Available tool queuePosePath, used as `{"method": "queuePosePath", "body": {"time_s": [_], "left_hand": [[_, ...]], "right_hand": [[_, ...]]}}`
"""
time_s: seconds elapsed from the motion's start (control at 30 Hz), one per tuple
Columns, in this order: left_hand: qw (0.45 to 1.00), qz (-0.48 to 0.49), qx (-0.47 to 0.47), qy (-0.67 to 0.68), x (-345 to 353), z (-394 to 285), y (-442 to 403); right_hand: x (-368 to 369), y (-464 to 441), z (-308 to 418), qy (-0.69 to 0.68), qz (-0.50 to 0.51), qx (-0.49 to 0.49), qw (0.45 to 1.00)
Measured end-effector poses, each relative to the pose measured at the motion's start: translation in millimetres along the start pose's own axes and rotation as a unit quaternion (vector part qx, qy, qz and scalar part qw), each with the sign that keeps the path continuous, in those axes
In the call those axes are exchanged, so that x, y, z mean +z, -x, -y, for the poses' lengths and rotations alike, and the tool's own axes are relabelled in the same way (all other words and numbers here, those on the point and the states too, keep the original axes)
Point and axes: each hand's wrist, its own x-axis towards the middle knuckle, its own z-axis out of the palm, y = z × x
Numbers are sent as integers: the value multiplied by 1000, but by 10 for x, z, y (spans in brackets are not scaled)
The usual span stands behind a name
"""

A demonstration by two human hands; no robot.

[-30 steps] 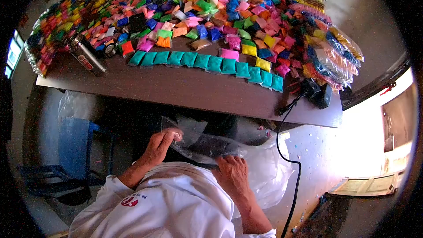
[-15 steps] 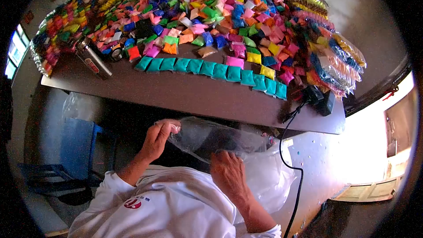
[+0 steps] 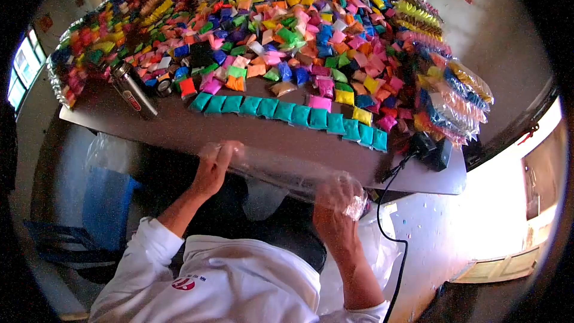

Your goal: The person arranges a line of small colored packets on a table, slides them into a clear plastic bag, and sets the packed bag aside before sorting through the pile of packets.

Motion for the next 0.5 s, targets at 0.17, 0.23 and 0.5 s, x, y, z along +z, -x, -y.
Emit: {"method": "queuePosePath", "body": {"time_s": [0.17,0.23,0.5], "left_hand": [[1000,16,3,1,217,357,-293],[998,8,-33,-48,268,519,-311],[991,-36,-97,84,378,549,-333]], "right_hand": [[346,-113,-210,-21,83,37,996],[315,-185,-171,-19,100,37,994],[187,-790,189,-125,254,-8,959]]}}
